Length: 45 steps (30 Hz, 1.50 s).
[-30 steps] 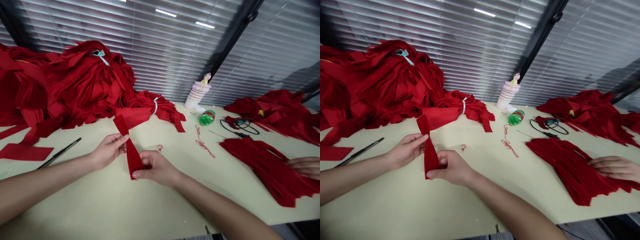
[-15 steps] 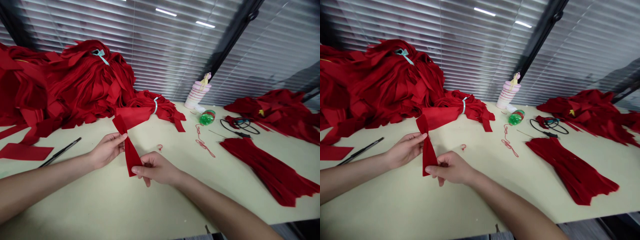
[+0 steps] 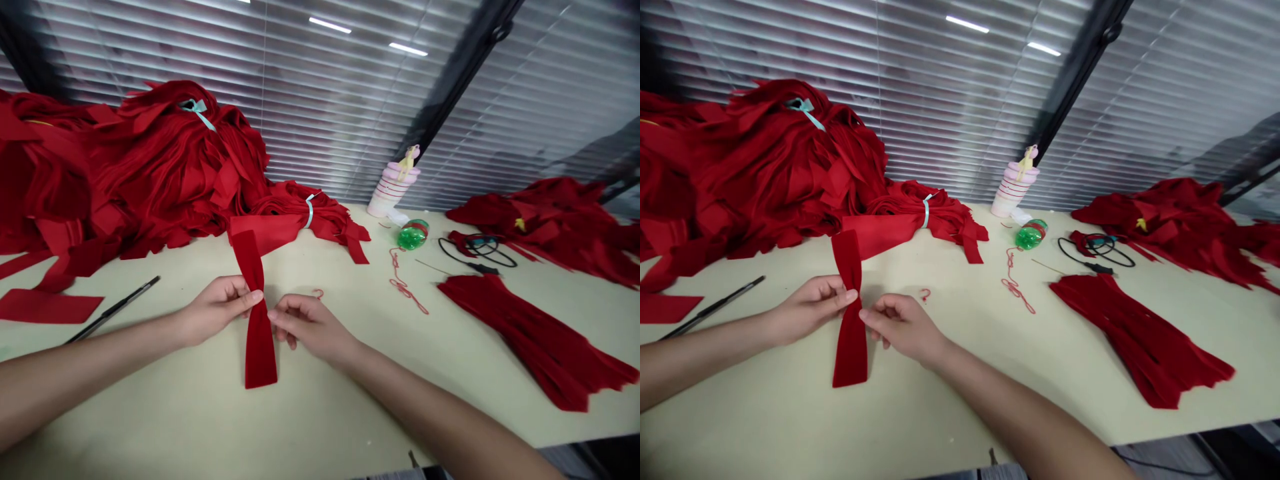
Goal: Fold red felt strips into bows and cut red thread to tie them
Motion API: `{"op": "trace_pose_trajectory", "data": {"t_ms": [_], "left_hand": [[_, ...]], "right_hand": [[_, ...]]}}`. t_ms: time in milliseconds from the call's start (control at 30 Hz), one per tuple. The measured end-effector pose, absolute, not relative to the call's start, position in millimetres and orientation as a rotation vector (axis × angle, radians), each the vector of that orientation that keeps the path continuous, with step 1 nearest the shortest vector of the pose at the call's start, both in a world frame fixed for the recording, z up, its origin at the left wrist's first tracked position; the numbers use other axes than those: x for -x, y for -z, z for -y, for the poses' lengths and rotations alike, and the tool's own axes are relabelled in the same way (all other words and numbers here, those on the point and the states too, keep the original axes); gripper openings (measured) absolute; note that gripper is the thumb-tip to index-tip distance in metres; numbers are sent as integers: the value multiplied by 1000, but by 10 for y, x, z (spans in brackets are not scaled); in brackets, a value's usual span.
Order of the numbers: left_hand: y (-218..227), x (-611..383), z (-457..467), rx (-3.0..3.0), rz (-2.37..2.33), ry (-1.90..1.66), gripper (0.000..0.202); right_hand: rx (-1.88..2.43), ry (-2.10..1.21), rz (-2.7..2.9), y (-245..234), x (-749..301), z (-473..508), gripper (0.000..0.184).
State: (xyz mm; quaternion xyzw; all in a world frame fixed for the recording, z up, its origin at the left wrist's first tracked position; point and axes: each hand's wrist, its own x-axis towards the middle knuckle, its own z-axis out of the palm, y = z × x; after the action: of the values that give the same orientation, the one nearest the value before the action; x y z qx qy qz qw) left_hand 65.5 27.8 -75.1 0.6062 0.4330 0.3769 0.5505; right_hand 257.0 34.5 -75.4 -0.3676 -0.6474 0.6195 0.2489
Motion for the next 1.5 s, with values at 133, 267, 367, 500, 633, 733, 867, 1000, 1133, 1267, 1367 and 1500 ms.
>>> {"op": "trace_pose_trajectory", "data": {"t_ms": [133, 267, 367, 500, 633, 733, 867, 1000, 1133, 1267, 1367, 1500], "left_hand": [[746, -662, -288, -1546, -1067, -886, 34], [749, -670, -308, -1429, -954, -942, 32], [757, -663, -312, -1317, -873, -964, 28], [749, -653, -314, -1476, -914, -928, 24], [715, -659, -308, -1556, -1006, -868, 25], [698, -660, -284, -1542, -1043, -837, 23], [701, -655, -253, -1542, -1024, -813, 21], [729, -647, -274, -1574, -1004, -794, 21], [760, -639, -302, -1604, -913, -755, 20], [747, -645, -290, -1615, -877, -784, 18], [732, -643, -296, -1585, -887, -839, 17], [744, -628, -334, -1505, -868, -896, 14]], "right_hand": [[993, -1633, 1781, 741, -2556, -312, 27], [993, -1592, 1754, 728, -2554, -293, 21], [1011, -1588, 1760, 734, -2552, -301, 20], [1016, -1528, 1790, 739, -2549, -305, 18], [1019, -1515, 1830, 728, -2551, -290, 17], [1021, -1505, 1850, 724, -2559, -287, 16], [993, -1522, 1872, 737, -2570, -291, 14], [988, -1531, 1857, 747, -2558, -291, 17], [1012, -1535, 1796, 748, -2539, -296, 24], [1014, -1548, 1798, 750, -2541, -294, 22], [1007, -1564, 1792, 744, -2548, -287, 19], [1007, -1581, 1781, 735, -2552, -282, 17]]}}
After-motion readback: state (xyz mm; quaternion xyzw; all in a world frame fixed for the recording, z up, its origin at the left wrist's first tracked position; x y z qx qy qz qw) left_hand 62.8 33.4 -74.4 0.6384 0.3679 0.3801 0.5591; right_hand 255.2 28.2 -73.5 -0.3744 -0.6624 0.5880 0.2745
